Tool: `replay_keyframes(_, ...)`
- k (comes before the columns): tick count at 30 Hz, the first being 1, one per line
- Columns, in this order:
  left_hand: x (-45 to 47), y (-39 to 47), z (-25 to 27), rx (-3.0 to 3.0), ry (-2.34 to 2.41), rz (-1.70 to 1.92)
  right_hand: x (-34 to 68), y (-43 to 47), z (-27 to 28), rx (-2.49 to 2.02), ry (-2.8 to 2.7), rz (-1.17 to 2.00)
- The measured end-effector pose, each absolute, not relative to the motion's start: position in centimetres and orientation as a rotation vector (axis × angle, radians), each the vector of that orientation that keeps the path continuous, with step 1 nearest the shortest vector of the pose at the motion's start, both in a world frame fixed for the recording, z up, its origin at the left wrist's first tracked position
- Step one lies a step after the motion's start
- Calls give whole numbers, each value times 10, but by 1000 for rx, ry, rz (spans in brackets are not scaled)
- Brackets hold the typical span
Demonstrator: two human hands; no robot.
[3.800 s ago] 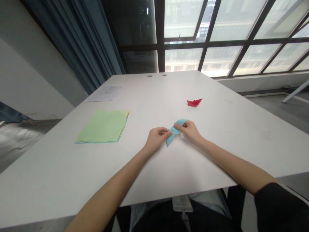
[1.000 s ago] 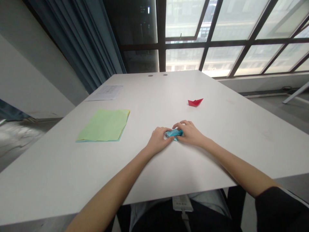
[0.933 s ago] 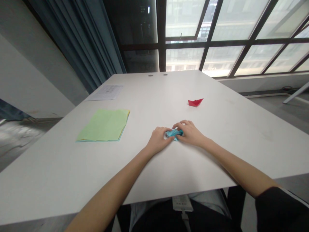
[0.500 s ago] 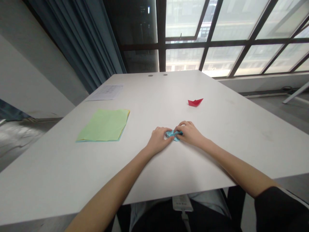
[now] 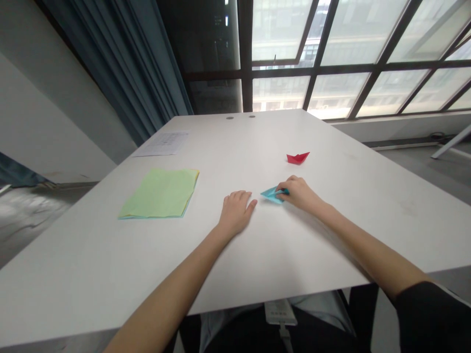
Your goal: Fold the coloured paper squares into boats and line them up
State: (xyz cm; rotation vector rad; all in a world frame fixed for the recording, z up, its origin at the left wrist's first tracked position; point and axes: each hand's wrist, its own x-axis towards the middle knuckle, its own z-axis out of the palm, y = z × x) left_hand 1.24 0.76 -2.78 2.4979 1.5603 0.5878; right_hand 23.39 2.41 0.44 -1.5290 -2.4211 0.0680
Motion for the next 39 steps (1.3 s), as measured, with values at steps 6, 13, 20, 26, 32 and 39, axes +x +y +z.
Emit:
replay_keyframes(6, 13, 4, -33, 2590, 1642, 373, 299, 84, 17, -1805, -2460, -142)
replay_keyframes(13, 12, 4, -32, 2617, 1651, 344, 359, 142, 4, -2034, -2467, -105)
replay_keyframes(20, 12, 5, -33, 2623, 1654, 347, 361, 158, -3, -1979, -2550, -106)
replay_keyframes(26, 13, 4, -32, 2625, 1652, 352, 354, 158, -2, -1989, -2600, -113)
replay_keyframes(32, 13, 3, -30, 2648, 1652, 336, 349, 155, 3, -1982, -2621, -116)
replay_keyframes(39, 12, 3, -29, 2626, 1675, 317, 356, 154, 12, -1962, -2610, -43)
